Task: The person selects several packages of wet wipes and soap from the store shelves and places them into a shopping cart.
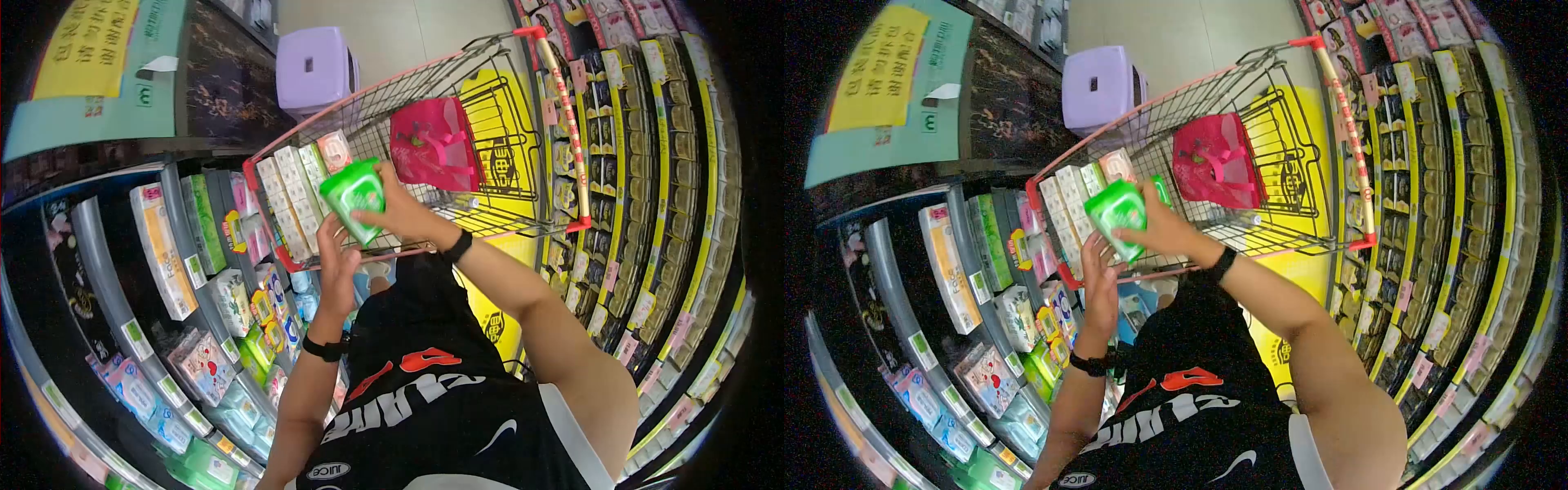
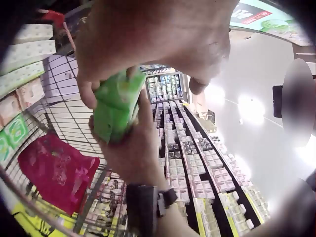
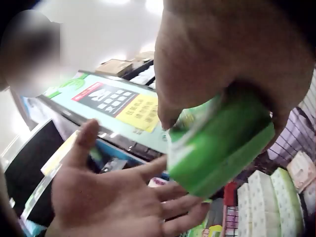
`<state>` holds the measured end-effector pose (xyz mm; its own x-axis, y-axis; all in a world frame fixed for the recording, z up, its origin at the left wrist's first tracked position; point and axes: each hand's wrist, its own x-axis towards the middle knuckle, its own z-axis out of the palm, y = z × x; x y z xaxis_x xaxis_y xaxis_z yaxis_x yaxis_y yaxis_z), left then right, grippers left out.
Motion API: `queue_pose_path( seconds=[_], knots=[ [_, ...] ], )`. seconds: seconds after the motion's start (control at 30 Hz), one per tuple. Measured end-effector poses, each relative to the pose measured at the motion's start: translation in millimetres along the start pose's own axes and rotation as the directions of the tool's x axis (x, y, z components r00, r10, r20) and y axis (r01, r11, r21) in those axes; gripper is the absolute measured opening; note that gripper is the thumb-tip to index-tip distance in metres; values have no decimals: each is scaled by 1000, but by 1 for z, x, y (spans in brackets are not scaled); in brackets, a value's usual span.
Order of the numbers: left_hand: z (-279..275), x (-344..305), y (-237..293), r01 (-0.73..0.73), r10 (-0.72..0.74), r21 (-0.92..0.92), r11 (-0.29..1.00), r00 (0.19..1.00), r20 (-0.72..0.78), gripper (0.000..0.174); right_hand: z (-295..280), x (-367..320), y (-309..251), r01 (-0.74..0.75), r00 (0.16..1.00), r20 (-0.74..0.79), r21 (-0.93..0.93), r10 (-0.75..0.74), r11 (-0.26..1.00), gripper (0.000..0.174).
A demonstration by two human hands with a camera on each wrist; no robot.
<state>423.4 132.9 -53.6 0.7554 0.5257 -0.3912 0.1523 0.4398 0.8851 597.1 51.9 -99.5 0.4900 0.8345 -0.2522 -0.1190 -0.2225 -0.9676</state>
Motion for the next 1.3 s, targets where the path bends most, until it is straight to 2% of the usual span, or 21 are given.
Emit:
queue_pose_path(
  seconds=[0.07,0.1,0.13,0.17,0.23,0.3,0.4,0.43,0.5,0.53,0.57,0.63,0.73,0.83,0.87,0.97,1.0,1.03,1.1,1.2,1.3],
  knots=[
    [-2,21,-1,40,-54,130,991,993,105,77,-11,32,53,-124,984,-109,144,140,982,46],
    [-3,32,-2,54,-84,193,980,985,152,75,-19,48,69,-181,975,-62,343,215,922,47],
    [3,42,1,7,-38,264,964,993,115,63,-27,62,86,-239,960,1,525,281,817,48],
    [6,51,-1,1,-34,308,952,994,102,60,-34,77,105,-293,940,75,680,334,672,48],
    [7,65,-11,-6,-26,394,919,997,75,53,-43,110,158,-359,875,29,709,483,607,52],
    [7,73,-25,51,-69,382,923,997,32,46,-51,141,222,-378,866,-50,588,498,715,43],
    [-1,75,-53,97,-112,414,905,994,14,40,-50,168,273,-421,839,-164,407,518,811,42],
    [-2,74,-57,145,-165,432,890,986,8,39,-51,174,286,-418,865,-76,436,495,797,47],
    [-6,71,-61,239,-267,469,851,964,-6,37,-40,189,316,-484,786,-208,379,582,789,53],
    [-14,68,-74,176,-222,511,841,975,30,37,-36,198,338,-495,777,-204,387,596,778,57],
    [-19,65,-80,218,-260,518,827,965,10,37,-34,204,361,-486,785,-166,433,597,759,58],
    [-25,60,-85,295,-332,528,797,943,-27,38,-31,211,369,-421,840,-163,404,517,812,58],
    [-35,59,-91,348,-368,561,751,926,-81,37,-23,224,385,-304,880,-193,475,435,826,55],
    [-43,59,-101,363,-375,544,757,922,-93,36,-26,230,410,-376,893,-110,348,436,859,55],
    [-44,59,-104,363,-370,539,760,924,-100,36,-24,231,426,-381,908,-104,204,407,902,52],
    [-38,62,-109,360,-359,527,770,927,-108,35,-18,223,391,-472,863,-125,143,489,870,48],
    [-36,64,-110,356,-361,532,768,927,-99,35,-19,224,433,-368,914,-137,117,382,922,48],
    [-35,66,-111,349,-361,541,765,928,-89,35,-22,226,443,-365,921,-146,-9,360,931,51],
    [-30,68,-113,327,-341,512,794,937,-70,35,-23,230,441,-346,936,-160,-248,314,905,57],
    [-25,65,-113,314,-337,486,815,940,-42,35,-25,227,416,-352,936,-238,-625,260,696,52],
    [-24,62,-110,286,-315,511,810,948,-31,35,-28,226,396,-490,870,-279,-578,406,653,61]
  ],
)
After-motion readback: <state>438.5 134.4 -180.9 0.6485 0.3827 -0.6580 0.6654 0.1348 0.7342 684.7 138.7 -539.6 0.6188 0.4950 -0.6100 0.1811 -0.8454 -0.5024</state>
